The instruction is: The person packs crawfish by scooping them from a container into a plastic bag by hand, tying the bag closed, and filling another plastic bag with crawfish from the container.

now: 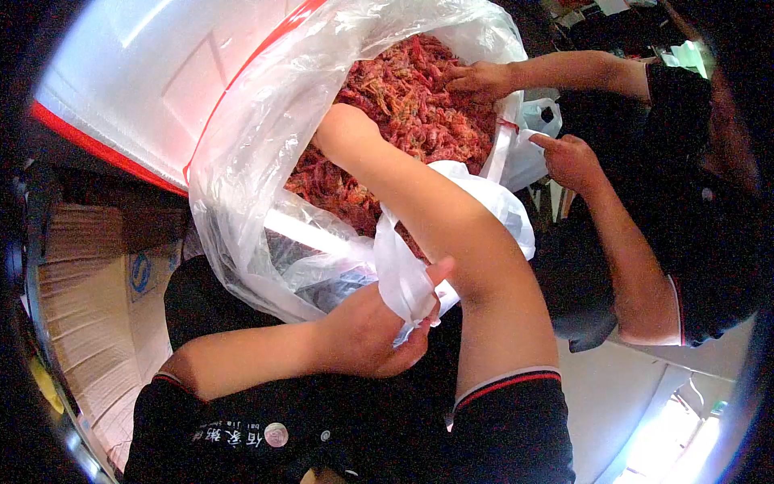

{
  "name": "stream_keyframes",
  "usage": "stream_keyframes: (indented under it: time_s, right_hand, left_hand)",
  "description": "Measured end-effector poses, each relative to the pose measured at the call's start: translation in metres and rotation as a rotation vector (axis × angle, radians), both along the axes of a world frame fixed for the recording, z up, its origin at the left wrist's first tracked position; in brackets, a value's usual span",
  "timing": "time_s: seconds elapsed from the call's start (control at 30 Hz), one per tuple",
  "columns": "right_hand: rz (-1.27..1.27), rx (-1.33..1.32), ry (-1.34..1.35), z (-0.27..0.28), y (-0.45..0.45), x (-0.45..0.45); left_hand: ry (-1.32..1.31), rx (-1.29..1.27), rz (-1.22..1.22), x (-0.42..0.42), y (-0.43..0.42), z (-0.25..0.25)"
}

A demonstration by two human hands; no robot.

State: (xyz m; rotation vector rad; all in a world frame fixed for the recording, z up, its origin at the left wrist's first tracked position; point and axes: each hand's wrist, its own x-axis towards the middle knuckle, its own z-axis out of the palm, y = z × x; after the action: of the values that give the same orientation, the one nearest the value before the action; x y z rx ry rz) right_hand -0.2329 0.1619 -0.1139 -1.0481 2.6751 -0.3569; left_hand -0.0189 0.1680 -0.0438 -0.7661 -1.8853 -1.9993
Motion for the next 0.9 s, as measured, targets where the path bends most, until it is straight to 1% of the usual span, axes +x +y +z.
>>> stream_keyframes:
  time_s: [0.03,0.1,0.13,0.2,0.23,0.3,0.37,0.4,0.43,0.47,0.5,0.57,0.63,0.67,0.7,0.8,0.87,0.9]
  right_hand:
    - [-0.004,0.0,-0.001,0.0,-0.001,0.0]
    - [0.064,0.111,0.14,0.002,-0.001,-0.003]
    - [0.062,0.113,0.141,0.013,-0.001,0.0]
    - [-0.054,-0.034,-0.042,0.042,0.011,0.005]
    - [-0.049,-0.029,-0.043,0.051,0.018,0.004]
    - [-0.264,-0.094,-0.202,0.068,0.037,0.002]
    - [-0.449,-0.403,-0.441,0.098,0.062,0.015]
    - [-0.488,-0.587,-0.484,0.11,0.078,0.026]
    - [-0.526,-0.771,-0.528,0.121,0.096,0.038]
    - [-0.553,-0.803,-0.454,0.127,0.119,0.052]
    - [-0.579,-0.836,-0.38,0.131,0.142,0.064]
    - [-0.439,-0.888,-0.571,0.143,0.174,0.085]
    - [-0.412,-0.364,-0.359,0.15,0.172,0.099]
    - [-0.295,-0.187,-0.218,0.153,0.165,0.104]
    - [-0.3,-0.188,-0.218,0.158,0.16,0.106]
    - [-0.331,-0.15,-0.016,0.175,0.135,0.098]
    - [-0.306,-0.316,-0.027,0.16,0.107,0.068]
    - [-0.237,-0.332,0.021,0.142,0.092,0.046]
  left_hand:
    - [-0.022,0.011,-0.012,0.0,-0.001,0.002]
    - [-0.045,0.022,-0.031,-0.001,-0.002,0.004]
    - [-0.016,0.009,-0.01,-0.002,-0.004,0.005]
    - [0.01,0.0,0.015,-0.004,-0.005,0.006]
    - [0.043,-0.023,0.051,-0.005,-0.004,0.006]
    - [0.076,-0.041,0.087,-0.006,-0.004,0.005]
    - [0.051,-0.068,0.086,-0.007,-0.004,0.006]
    - [0.044,-0.076,0.088,-0.008,-0.005,0.007]
    - [-0.035,0.028,0.032,-0.009,-0.005,0.008]
    - [-0.114,0.131,-0.024,-0.009,-0.005,0.009]
    - [-0.115,0.132,-0.016,-0.009,-0.005,0.009]
    - [-0.15,0.191,-0.008,-0.009,-0.005,0.009]
    - [-0.13,0.164,0.008,-0.008,-0.003,0.006]
    - [-0.107,0.135,0.021,-0.006,-0.002,0.005]
    - [-0.108,0.134,0.016,-0.005,-0.001,0.005]
    - [-0.079,0.118,0.025,-0.002,0.0,0.007]
    - [-0.087,0.093,-0.019,-0.001,0.0,0.007]
    - [-0.083,0.088,-0.022,-0.002,0.001,0.007]
